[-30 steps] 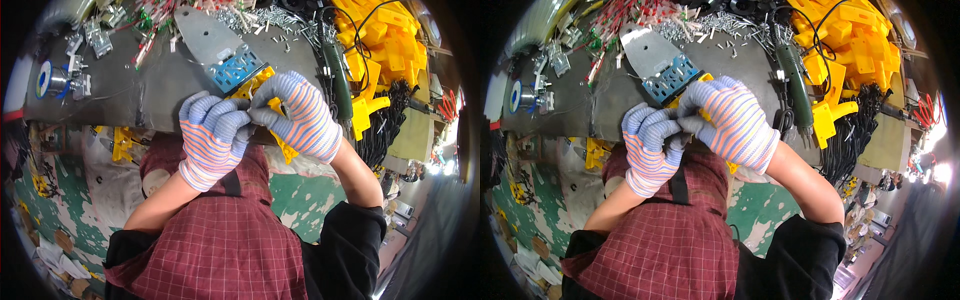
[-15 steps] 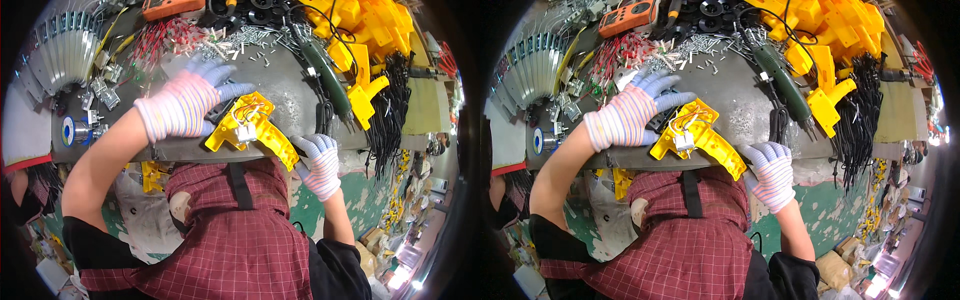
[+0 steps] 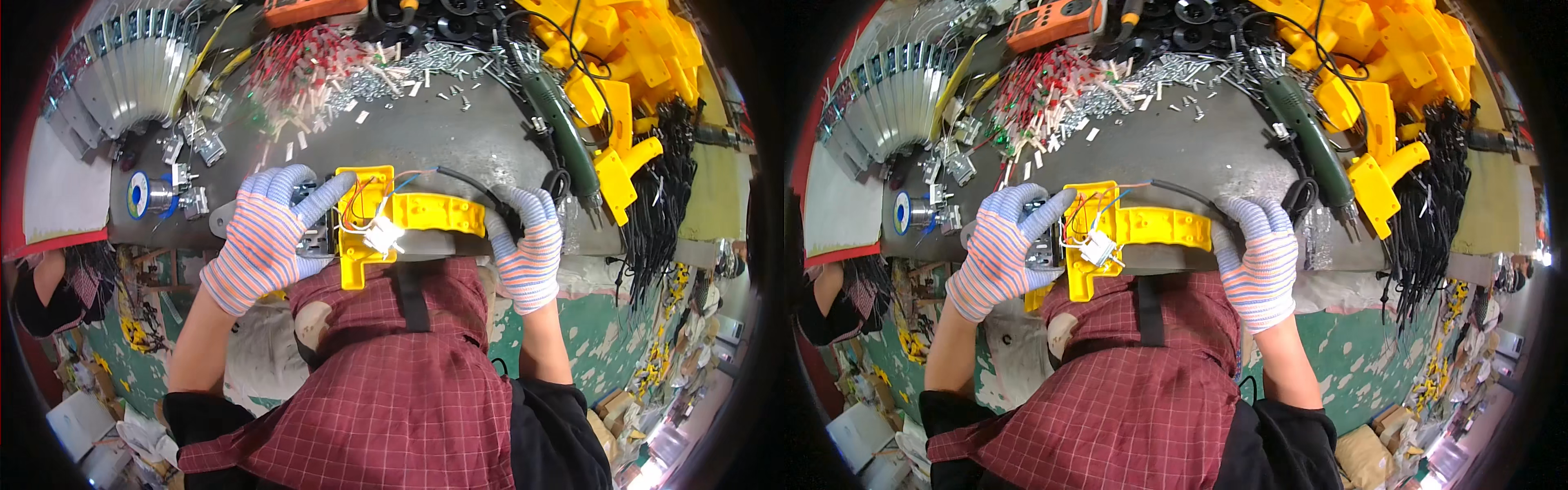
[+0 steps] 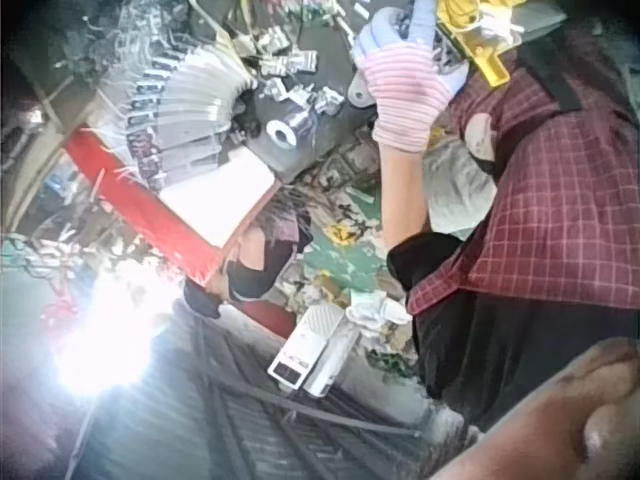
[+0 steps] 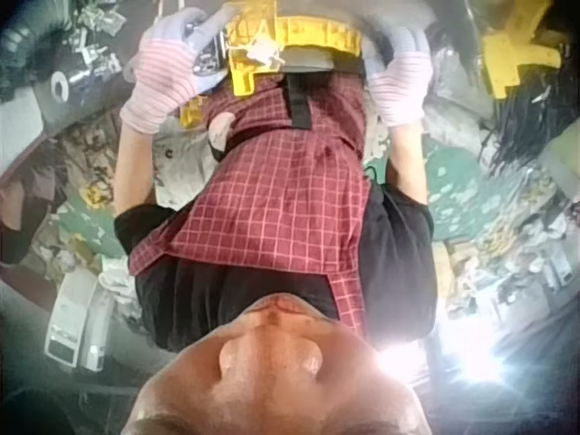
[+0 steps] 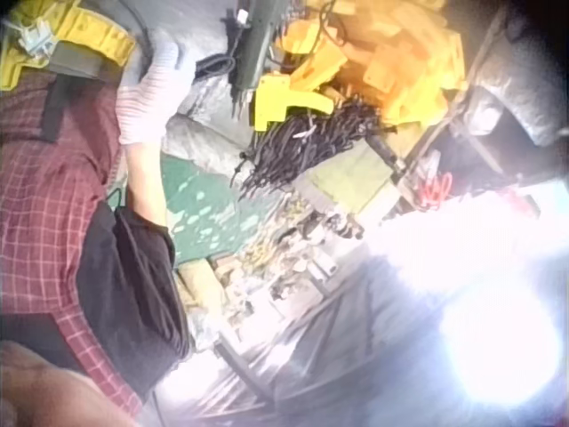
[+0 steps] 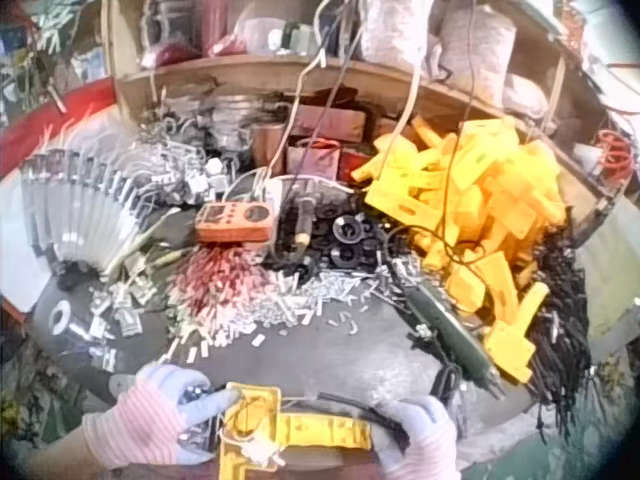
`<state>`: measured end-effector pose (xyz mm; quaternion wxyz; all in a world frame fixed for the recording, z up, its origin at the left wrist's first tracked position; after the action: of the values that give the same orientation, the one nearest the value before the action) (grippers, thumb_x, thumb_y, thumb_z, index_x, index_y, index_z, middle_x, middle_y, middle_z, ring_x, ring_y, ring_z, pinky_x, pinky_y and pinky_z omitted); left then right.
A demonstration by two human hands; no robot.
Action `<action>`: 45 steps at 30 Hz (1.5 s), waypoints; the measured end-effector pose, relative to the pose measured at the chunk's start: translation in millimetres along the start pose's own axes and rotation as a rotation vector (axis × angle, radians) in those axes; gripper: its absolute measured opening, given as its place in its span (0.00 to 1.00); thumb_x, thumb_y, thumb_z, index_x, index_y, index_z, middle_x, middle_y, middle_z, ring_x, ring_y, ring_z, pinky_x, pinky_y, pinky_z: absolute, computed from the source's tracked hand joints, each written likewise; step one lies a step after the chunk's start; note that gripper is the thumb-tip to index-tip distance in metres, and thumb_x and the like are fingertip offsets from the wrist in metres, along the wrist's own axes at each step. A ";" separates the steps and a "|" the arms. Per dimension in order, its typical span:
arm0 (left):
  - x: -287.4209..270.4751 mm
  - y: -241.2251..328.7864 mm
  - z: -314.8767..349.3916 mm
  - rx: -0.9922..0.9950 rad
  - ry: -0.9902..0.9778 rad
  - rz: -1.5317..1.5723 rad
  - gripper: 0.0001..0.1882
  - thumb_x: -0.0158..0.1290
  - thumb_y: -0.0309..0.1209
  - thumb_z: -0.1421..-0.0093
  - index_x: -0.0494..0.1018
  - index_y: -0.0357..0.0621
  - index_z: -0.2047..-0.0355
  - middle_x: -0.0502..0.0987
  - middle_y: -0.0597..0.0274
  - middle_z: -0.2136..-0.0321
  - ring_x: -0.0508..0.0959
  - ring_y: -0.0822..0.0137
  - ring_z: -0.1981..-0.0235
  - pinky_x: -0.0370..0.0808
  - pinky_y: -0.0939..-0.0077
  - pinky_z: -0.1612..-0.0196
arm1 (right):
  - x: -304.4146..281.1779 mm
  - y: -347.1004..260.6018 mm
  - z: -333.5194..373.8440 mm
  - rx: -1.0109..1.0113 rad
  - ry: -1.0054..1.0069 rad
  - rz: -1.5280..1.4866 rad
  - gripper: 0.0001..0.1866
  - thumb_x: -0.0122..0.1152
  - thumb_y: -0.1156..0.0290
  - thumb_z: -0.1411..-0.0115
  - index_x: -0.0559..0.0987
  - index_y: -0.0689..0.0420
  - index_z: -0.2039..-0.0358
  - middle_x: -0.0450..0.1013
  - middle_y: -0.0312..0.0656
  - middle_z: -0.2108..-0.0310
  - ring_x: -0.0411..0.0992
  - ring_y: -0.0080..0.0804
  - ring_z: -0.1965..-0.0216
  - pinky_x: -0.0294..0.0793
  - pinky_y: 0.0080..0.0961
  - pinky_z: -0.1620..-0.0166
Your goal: Soldering internal wiring and assembling the motor and handle housing of a small electric tool.
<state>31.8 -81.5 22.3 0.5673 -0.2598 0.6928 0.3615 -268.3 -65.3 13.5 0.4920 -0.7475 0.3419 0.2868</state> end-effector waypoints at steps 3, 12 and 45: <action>5.4 0.2 3.9 -0.078 0.012 0.010 0.49 0.70 0.45 0.67 0.69 0.54 0.39 0.71 0.51 0.52 0.72 0.51 0.51 0.68 0.54 0.47 | 8.7 -9.5 -5.2 -0.075 0.064 0.136 0.14 0.67 0.78 0.54 0.80 0.52 0.65 0.76 0.43 0.64 0.72 0.46 0.59 0.70 0.40 0.55; 17.1 -11.8 16.7 0.271 0.323 0.205 0.32 0.68 0.31 0.61 0.75 0.60 0.51 0.66 0.48 0.42 0.66 0.38 0.43 0.68 0.44 0.41 | 10.1 -43.4 11.1 0.085 0.042 0.245 0.13 0.65 0.80 0.54 0.83 0.52 0.67 0.74 0.43 0.71 0.73 0.44 0.72 0.72 0.37 0.66; 20.0 -11.1 6.9 0.058 -0.024 0.144 0.27 0.59 0.30 0.61 0.77 0.47 0.55 0.63 0.38 0.39 0.67 0.42 0.42 0.67 0.51 0.40 | 56.8 -112.2 -10.3 0.159 -0.363 -0.219 0.17 0.69 0.73 0.46 0.78 0.60 0.55 0.79 0.46 0.65 0.81 0.37 0.64 0.79 0.27 0.62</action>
<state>40.0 -81.7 -0.2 0.5552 -0.1885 0.7131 0.3843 -144.1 -56.3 34.2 0.6311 -0.6752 0.1862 0.3334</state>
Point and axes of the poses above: each hand's wrist, its own z-axis away from the middle knuckle, its own x-axis out of the palm, y = z × x, the point moved 3 cm from there along -z, towards the middle knuckle
